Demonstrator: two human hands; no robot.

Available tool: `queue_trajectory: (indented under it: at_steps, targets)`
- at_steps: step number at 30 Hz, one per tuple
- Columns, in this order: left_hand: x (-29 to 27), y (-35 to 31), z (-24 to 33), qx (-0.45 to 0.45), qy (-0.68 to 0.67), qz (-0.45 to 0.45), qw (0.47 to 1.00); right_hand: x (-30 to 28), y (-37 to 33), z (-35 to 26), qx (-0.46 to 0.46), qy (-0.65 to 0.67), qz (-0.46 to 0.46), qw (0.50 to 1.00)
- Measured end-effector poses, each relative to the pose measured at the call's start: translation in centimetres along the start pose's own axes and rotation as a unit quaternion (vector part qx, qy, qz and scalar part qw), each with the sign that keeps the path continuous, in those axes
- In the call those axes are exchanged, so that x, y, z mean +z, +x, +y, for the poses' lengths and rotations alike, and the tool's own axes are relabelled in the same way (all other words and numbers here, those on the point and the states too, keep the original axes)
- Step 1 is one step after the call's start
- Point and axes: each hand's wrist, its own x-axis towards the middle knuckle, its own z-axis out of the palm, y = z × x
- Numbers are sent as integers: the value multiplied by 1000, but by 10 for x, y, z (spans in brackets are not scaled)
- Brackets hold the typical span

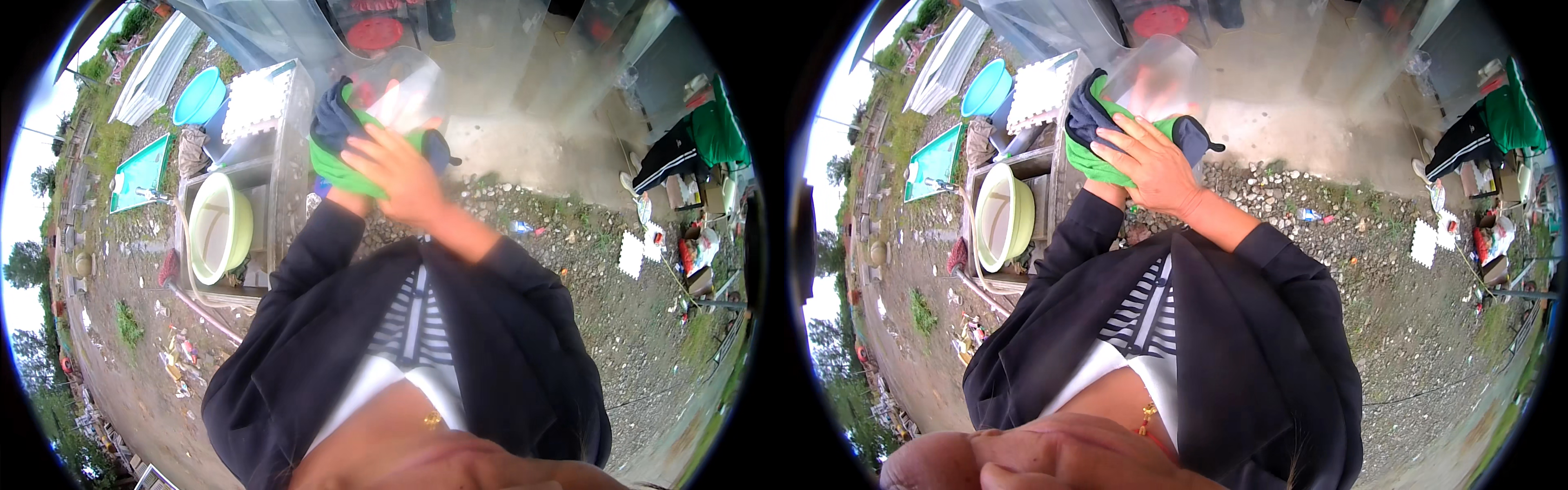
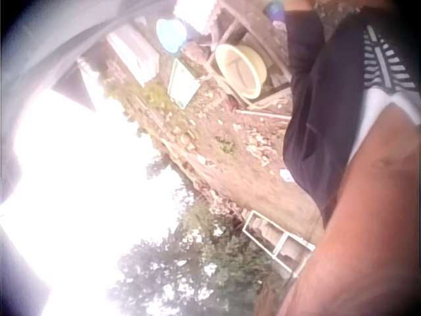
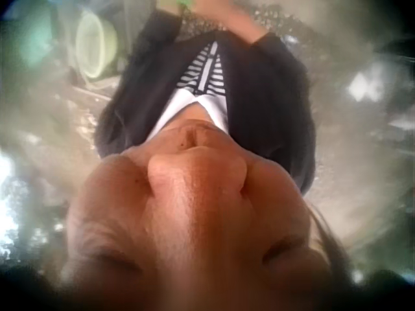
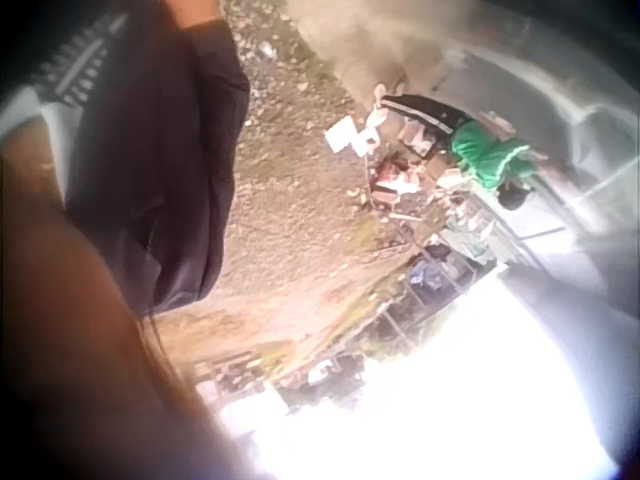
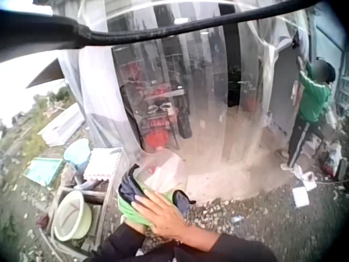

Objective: The person wipes a large, transparent glass sheet with a green cloth. They hold the glass upright and rub the surface repeatedly with both hands, moving the cloth in circular and linear motions to clean the panel.

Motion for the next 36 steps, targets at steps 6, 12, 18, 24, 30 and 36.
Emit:
queue_trajectory:
  at_steps: [6, 12, 18, 24, 30, 36]
  targets:
    - [76, -4, -31, 17, 56, 141, 988, -12, 36, 54, 25, -104, 100, 989]
    - [80, -26, -24, -26, 147, 114, 982, -8, -7, 159, 358, -25, 31, 933]
    - [105, -29, -17, -8, 238, 137, 962, -16, -84, 161, 576, 555, 160, 579]
    - [113, -21, 2, -49, 215, 31, 975, -63, -59, 118, 417, 425, -105, 796]
    - [140, 11, 13, 38, 348, 55, 935, -76, 7, 68, 368, 556, 39, 744]
    - [82, 1, -24, 105, 421, 138, 890, -65, 26, 107, 460, 452, 184, 742]
